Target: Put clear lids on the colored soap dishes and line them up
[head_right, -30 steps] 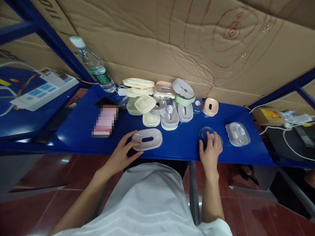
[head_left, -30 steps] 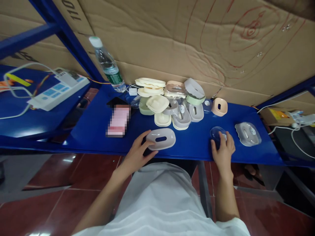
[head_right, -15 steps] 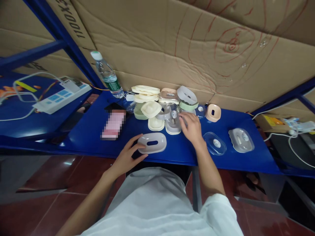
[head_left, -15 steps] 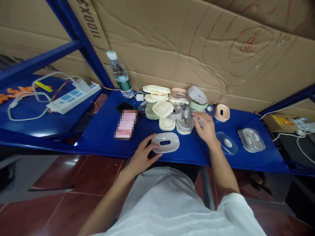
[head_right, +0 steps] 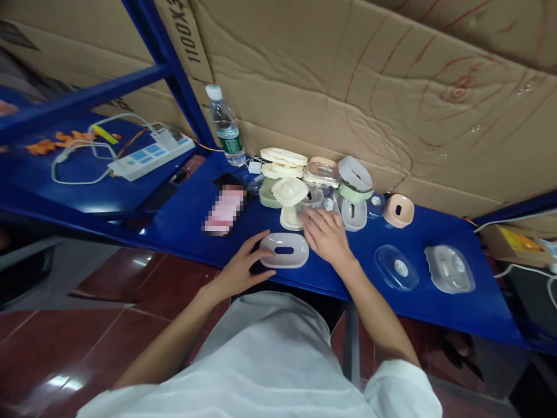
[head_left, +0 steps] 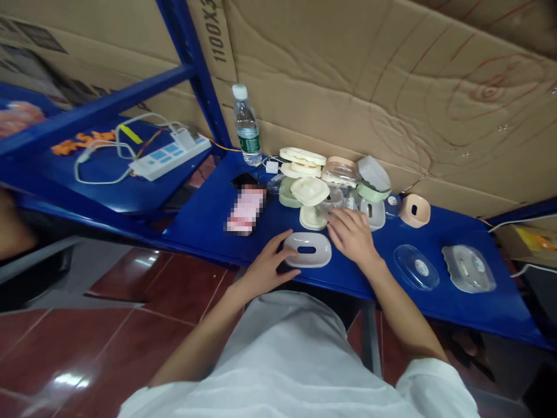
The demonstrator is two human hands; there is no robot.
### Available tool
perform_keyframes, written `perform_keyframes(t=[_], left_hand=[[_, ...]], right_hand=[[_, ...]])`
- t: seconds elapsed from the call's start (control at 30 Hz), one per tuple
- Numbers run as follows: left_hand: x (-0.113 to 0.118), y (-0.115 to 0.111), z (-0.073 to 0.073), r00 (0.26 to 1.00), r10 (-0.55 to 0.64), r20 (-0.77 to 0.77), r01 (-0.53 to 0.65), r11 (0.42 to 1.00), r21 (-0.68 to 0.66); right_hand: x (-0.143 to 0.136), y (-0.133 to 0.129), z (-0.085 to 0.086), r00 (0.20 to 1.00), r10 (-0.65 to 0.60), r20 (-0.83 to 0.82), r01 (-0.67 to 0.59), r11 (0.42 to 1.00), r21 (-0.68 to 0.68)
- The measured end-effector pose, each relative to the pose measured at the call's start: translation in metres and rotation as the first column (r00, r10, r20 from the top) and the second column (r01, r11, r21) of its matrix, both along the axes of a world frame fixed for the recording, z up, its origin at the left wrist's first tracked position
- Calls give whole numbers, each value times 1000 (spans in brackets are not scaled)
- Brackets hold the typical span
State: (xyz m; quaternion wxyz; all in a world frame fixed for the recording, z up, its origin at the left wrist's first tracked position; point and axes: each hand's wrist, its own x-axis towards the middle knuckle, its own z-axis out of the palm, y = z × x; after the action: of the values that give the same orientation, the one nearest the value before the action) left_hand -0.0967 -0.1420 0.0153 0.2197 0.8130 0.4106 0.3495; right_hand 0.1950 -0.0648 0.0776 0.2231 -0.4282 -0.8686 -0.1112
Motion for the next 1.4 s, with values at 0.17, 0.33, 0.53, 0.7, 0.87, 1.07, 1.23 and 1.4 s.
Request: perform_keyframes(t=[0.17,0.33,0.53,0.7,0.87,1.07,1.23,1.4], left_hand=[[-2,1,-3,1000,6,-21,-6,1000,-6],[-3,2,-2,1000,-8,-12,8,999,-39],[-7,1,5,998,14,68,-5,991,-134],[-9,3,7,991,54,126,-33,985,-169],[-6,2,7,976,112,188,-89,988,-127],[0,-4,10,981,44,191,-37,998,-40],[15,-8,11,986,-105,130,95,992,86],[33,0,12,985,-146,90,127,972,196]], right_hand=[[-50,39,12,994,16,108,-13,1000,-29],[-60,64,27,996,18,92,-8,994,-106],[-9,-22,55,985,-3,-175,-9,998,-68],[44,-126,35,963,-116,-242,100,992,-77],[63,-180,-23,925,-157,-347,134,987,-92],[42,-163,-62,894,-113,-433,22,978,-209],[29,-134,-63,814,-157,-559,60,980,-189],[32,-116,-55,877,-70,-476,-19,984,-180]])
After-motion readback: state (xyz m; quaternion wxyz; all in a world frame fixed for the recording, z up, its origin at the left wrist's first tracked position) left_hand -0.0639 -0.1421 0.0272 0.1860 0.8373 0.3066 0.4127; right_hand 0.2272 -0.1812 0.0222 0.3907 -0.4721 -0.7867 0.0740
